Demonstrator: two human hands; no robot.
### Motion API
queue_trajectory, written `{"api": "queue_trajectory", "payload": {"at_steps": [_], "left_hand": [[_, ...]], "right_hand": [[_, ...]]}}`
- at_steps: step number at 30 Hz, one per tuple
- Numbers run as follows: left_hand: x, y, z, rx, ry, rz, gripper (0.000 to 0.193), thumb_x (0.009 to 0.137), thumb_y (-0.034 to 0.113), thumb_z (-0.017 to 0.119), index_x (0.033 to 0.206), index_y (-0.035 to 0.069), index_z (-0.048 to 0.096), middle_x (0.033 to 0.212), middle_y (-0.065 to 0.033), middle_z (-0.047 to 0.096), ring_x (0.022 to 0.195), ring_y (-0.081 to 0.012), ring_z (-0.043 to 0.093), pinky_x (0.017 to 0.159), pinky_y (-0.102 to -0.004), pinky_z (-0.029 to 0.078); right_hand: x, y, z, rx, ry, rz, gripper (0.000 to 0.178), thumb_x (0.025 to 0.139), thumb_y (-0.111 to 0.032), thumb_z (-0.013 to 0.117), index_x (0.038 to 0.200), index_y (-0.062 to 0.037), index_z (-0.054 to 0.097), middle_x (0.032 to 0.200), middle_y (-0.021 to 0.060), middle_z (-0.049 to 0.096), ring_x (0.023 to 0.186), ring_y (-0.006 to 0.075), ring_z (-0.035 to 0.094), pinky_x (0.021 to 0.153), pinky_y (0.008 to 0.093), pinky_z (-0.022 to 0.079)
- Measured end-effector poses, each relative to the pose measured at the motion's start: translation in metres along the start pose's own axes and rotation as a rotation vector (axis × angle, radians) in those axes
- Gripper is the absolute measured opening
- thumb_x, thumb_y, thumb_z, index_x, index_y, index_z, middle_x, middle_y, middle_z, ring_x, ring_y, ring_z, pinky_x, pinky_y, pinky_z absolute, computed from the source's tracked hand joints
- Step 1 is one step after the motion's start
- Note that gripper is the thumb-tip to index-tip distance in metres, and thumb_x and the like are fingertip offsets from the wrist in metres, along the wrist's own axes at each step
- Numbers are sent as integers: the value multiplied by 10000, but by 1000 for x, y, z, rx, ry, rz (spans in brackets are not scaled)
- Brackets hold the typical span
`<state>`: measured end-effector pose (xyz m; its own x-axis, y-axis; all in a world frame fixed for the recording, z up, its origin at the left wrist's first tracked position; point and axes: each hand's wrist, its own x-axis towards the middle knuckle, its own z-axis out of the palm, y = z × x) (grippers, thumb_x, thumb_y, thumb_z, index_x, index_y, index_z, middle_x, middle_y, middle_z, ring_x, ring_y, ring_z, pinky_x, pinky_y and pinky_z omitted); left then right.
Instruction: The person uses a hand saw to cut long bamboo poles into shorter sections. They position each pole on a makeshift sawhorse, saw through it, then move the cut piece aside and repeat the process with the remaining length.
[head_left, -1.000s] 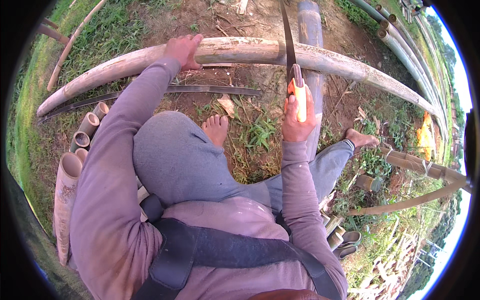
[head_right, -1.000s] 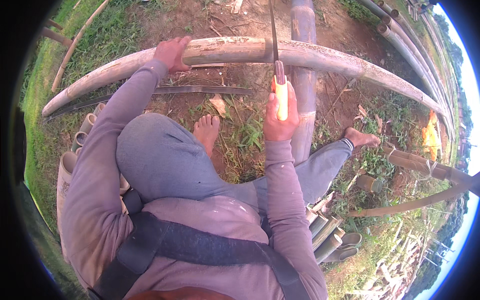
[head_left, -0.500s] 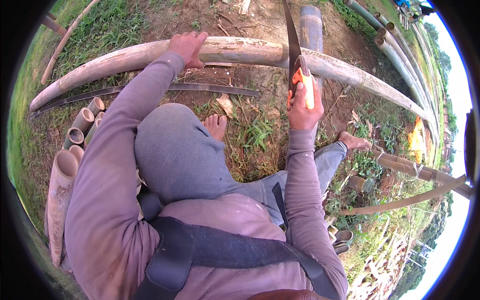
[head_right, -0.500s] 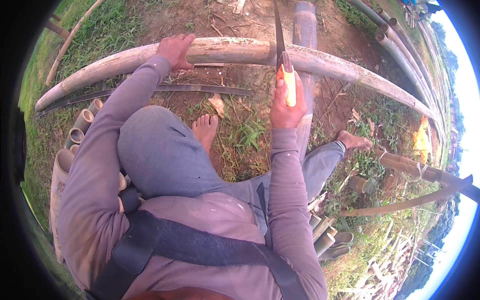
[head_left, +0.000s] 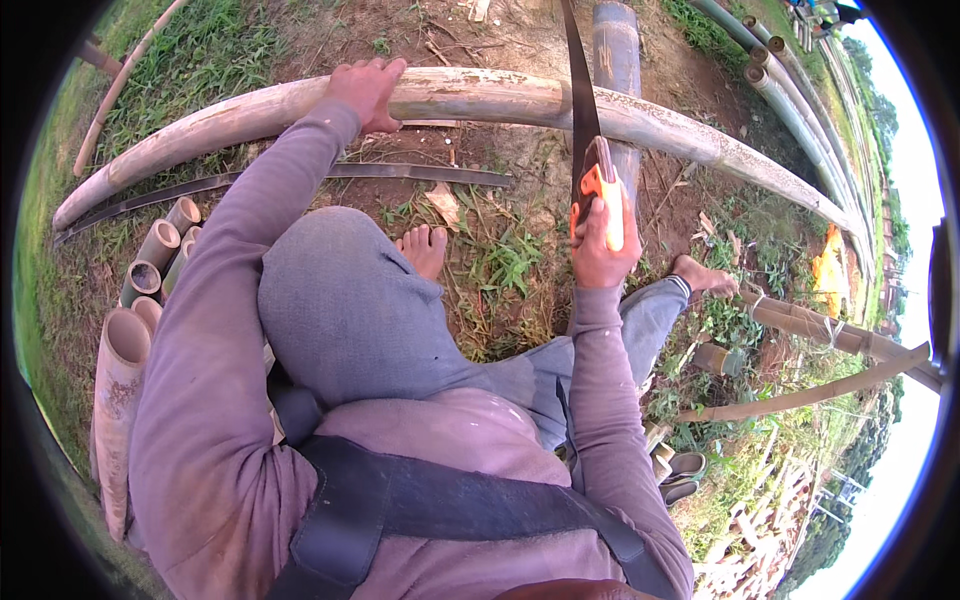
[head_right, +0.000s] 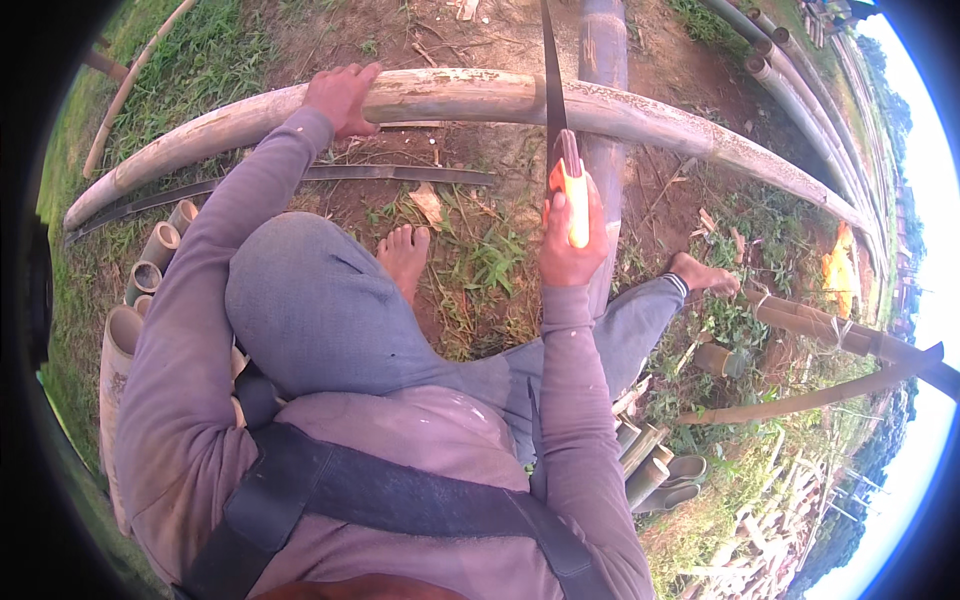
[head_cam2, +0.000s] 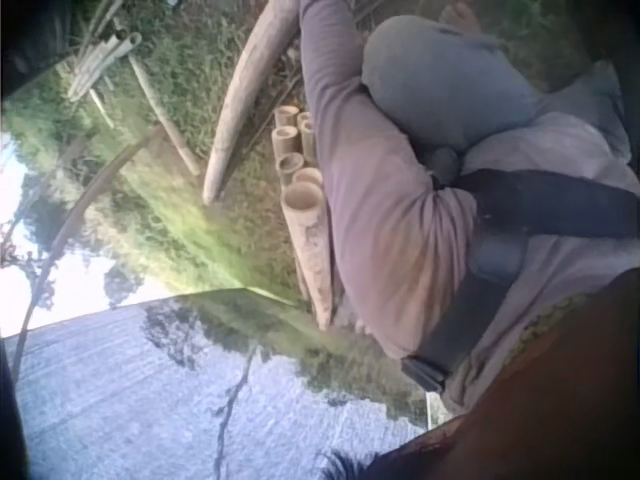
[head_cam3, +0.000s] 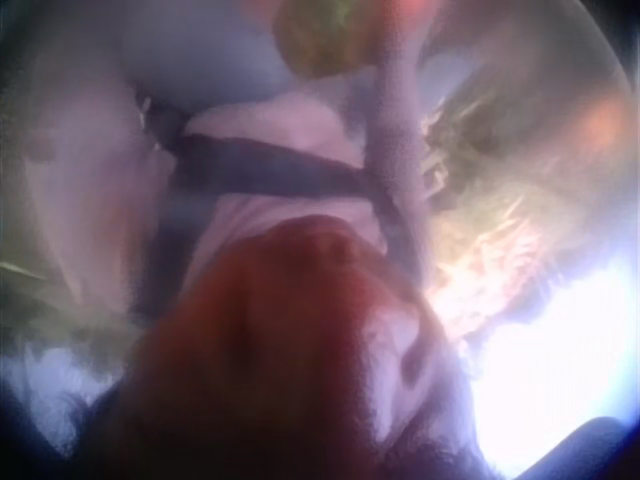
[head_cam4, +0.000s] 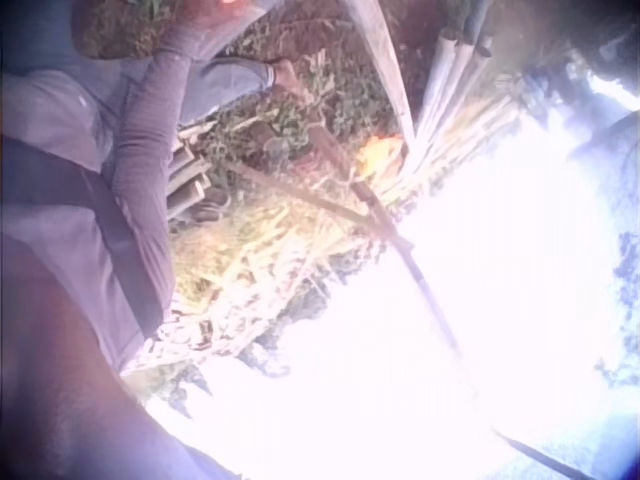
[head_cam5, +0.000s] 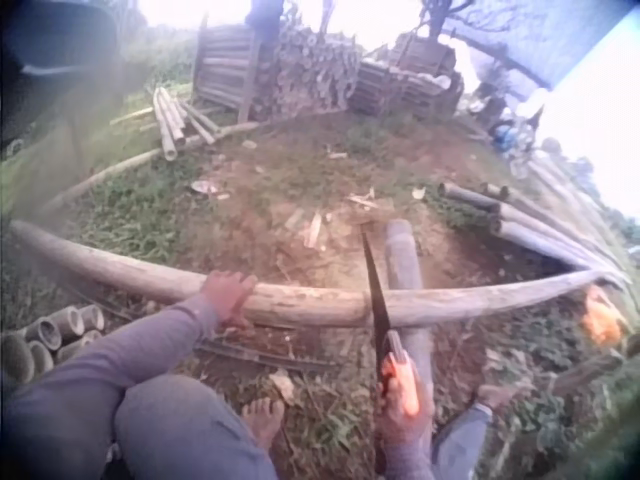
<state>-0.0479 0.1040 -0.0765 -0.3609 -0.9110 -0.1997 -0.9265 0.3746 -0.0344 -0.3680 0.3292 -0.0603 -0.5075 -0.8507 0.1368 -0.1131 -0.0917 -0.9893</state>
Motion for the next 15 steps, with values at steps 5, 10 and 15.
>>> {"api": "queue_trajectory", "payload": {"at_steps": [5,10,15], "left_hand": [[-1,-14,-1,7,13,-12,1025,745,503,908,1571,136,426,1416,-169,631,1313,-356,626,1095,-464,519],[-7,-10,6,11,-16,-6,1045,733,506,910,1580,139,419,1413,-170,630,1326,-349,616,1114,-465,503],[-3,-2,9,-10,17,4,1048,734,493,913,1587,143,416,1421,-170,625,1331,-351,610,1115,-479,495]], "right_hand": [[-42,-21,-15,-107,-40,61,464,1061,-155,672,1456,63,561,1244,146,695,1001,147,687,786,250,591],[-154,-39,-75,-183,-55,53,560,1088,-259,629,1496,104,504,1333,217,689,1099,207,717,814,271,609],[-24,1,-12,-43,-26,69,465,1078,-166,666,1494,9,555,1005,77,719,697,76,641,542,198,481]]}}
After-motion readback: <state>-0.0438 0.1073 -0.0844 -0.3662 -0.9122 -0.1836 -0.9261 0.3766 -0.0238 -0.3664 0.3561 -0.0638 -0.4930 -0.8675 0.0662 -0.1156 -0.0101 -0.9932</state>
